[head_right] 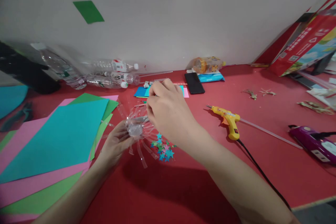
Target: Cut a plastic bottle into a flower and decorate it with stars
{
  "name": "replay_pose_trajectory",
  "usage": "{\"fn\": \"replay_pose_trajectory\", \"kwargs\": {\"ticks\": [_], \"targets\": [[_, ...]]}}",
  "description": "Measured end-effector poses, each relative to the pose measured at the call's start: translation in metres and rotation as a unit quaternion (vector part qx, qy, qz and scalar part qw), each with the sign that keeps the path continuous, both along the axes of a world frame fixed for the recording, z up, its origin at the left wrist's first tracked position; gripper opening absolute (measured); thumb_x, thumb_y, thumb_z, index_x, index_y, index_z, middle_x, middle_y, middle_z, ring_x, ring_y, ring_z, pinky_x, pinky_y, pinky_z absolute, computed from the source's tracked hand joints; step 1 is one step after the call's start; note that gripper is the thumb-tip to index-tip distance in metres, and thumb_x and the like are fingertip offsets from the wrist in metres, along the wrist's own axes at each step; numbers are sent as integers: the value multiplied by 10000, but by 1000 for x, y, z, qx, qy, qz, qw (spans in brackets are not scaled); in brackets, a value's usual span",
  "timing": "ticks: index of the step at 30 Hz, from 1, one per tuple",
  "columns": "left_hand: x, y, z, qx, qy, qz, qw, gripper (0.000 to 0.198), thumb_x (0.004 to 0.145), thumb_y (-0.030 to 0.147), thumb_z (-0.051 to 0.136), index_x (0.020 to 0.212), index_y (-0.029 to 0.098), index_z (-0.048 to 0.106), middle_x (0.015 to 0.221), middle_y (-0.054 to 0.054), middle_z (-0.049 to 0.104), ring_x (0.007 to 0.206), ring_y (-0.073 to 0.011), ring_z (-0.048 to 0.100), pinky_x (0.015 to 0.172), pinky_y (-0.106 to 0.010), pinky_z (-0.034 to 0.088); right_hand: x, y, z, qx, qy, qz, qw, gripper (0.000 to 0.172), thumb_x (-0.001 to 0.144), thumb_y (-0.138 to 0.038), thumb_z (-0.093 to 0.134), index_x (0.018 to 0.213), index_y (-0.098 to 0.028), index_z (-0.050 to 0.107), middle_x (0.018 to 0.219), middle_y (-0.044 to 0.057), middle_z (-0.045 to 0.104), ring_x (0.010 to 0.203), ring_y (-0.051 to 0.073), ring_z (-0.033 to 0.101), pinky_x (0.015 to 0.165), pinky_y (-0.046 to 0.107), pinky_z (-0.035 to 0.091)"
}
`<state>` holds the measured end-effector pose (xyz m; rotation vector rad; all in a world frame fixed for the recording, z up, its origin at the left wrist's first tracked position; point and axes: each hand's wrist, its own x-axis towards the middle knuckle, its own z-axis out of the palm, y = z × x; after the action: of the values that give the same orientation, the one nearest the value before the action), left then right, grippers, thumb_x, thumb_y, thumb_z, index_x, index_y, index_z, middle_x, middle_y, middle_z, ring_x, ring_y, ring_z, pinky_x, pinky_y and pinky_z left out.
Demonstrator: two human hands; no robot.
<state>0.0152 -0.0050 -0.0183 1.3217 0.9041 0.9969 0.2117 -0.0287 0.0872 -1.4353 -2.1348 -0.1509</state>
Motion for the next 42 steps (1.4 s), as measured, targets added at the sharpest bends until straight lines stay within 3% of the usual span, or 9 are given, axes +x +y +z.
{"fn": "replay_pose_trajectory", "kwargs": {"ticks": [7, 12, 19, 28, 36, 42], "targets": [[-1, 0, -1, -13, -4, 6, 1000, 353, 600, 222, 787, 924, 209, 648, 948, -30, 677, 814, -155, 615, 754, -269, 491, -2, 2, -6, 41, -53, -13, 998, 222, 837, -95, 526, 635, -169, 578, 1015, 87, 573, 938, 249, 428, 791, 399, 336], [-2, 1, -2, -27, -3, 3, 1000, 382, 616, 243, 781, 964, 206, 627, 959, -39, 666, 844, -170, 613, 784, -287, 486, -2, 0, -4, 34, -29, -6, 999, 252, 872, -138, 516, 629, -173, 575, 989, 74, 570, 929, 236, 437, 801, 394, 349], [-1, 1, -5, 2, -4, -3, 1000, 346, 663, 262, 767, 985, 227, 647, 987, -26, 658, 882, -164, 609, 829, -288, 485, -2, -5, 2, -20, 62, 61, 996, 164, 847, -130, 579, 697, -178, 622, 937, 43, 560, 936, 196, 455, 831, 333, 393], [0, 1, -4, -16, -37, 1, 999, 361, 660, 257, 782, 1006, 243, 679, 999, -26, 686, 896, -166, 625, 829, -266, 494, 6, -8, 8, -135, 125, 102, 978, 108, 854, -182, 598, 766, -213, 652, 1060, 14, 559, 1057, 173, 483, 926, 311, 381], [0, 1, -7, -18, -44, 12, 999, 356, 677, 262, 769, 1017, 228, 670, 972, -31, 680, 889, -172, 620, 842, -283, 491, 21, -9, 18, -116, 131, 92, 980, 94, 865, -225, 590, 826, -237, 675, 1134, 26, 563, 1139, 201, 481, 951, 348, 381], [0, 0, -5, -2, -42, 19, 999, 347, 684, 260, 761, 1015, 224, 664, 987, -41, 682, 900, -190, 624, 849, -304, 495, 11, -15, 19, -143, 105, 108, 978, 37, 826, -230, 639, 823, -236, 674, 1206, 31, 554, 1203, 224, 443, 973, 390, 395]]}}
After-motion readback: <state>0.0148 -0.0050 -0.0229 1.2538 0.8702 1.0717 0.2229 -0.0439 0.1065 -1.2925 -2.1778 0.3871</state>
